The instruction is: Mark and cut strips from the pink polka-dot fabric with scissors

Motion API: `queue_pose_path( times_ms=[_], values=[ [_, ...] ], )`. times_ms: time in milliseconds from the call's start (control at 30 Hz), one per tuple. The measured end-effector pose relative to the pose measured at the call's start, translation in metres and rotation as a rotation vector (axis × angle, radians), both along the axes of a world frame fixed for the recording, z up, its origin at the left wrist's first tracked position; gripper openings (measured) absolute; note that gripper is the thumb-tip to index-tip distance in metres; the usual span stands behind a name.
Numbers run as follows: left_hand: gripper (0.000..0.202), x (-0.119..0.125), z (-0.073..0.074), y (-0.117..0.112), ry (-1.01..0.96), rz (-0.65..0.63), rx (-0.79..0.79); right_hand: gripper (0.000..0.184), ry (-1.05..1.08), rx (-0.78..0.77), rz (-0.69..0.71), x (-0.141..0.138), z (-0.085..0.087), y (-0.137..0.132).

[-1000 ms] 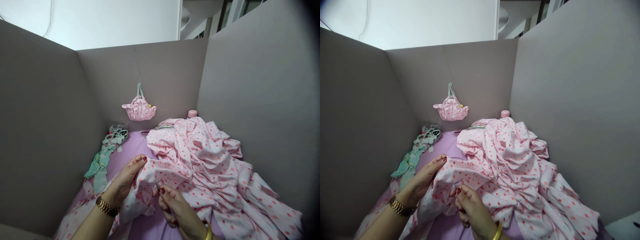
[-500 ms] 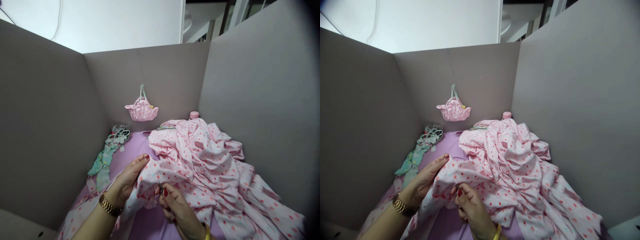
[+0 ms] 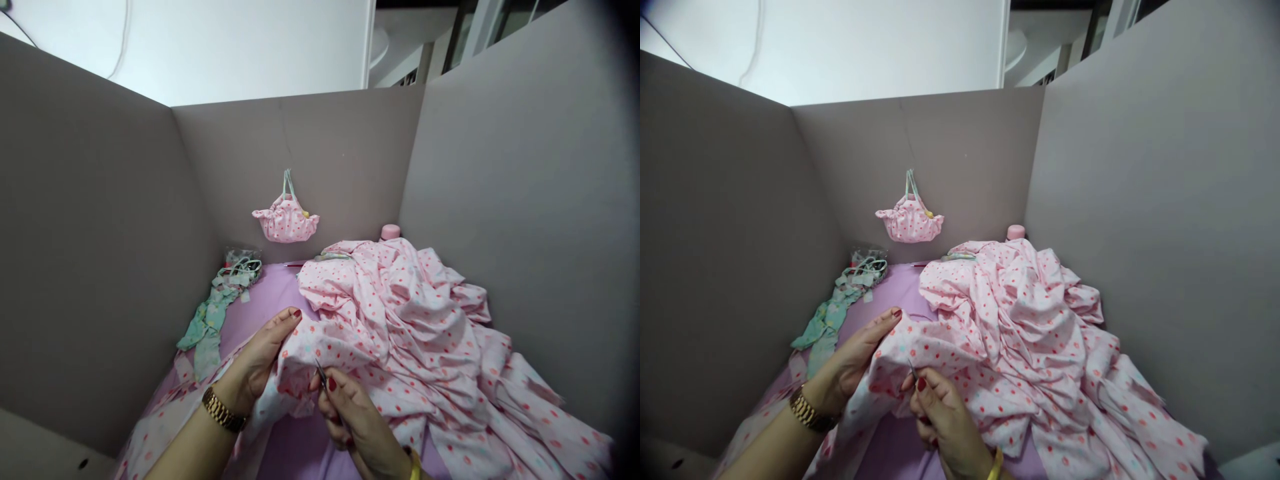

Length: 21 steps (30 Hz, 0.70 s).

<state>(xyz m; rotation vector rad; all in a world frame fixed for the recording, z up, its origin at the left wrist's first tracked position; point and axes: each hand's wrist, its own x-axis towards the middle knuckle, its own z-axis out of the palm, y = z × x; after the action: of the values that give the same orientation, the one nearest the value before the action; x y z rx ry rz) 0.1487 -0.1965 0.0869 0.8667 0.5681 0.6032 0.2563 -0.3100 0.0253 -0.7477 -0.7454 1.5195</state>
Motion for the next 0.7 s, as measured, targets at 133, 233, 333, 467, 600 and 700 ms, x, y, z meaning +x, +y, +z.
queue_pose_path(
  times_ms=[133, 233, 333, 467, 600, 700],
  values=[
    [0.020, 0.0022, 0.0046, -0.0009, 0.035, 0.021, 0.032, 0.040, 0.010, 0.000, 0.007, 0.0002, 0.0019, 0.0007],
    [0.021, 0.0042, 0.0063, -0.0010, 0.028, 0.014, 0.042, 0.039, 0.004, -0.003, 0.007, 0.0007, 0.0029, 0.0015],
    [0.021, 0.0059, 0.0065, -0.0021, 0.006, 0.019, 0.034, 0.039, -0.004, -0.001, -0.004, 0.0003, 0.0030, 0.0025],
    [0.019, 0.0069, 0.0072, -0.0043, -0.002, 0.026, 0.007, 0.040, -0.006, -0.004, -0.014, -0.0007, 0.0019, 0.0024],
    [0.017, 0.0067, 0.0062, -0.0042, -0.010, 0.035, 0.013, 0.042, 0.010, -0.033, -0.029, -0.0006, -0.0001, 0.0010],
    [0.018, 0.0062, 0.0042, -0.0037, -0.004, 0.038, 0.010, 0.043, 0.018, -0.053, -0.029, -0.0008, -0.0009, 0.0005]
  ],
)
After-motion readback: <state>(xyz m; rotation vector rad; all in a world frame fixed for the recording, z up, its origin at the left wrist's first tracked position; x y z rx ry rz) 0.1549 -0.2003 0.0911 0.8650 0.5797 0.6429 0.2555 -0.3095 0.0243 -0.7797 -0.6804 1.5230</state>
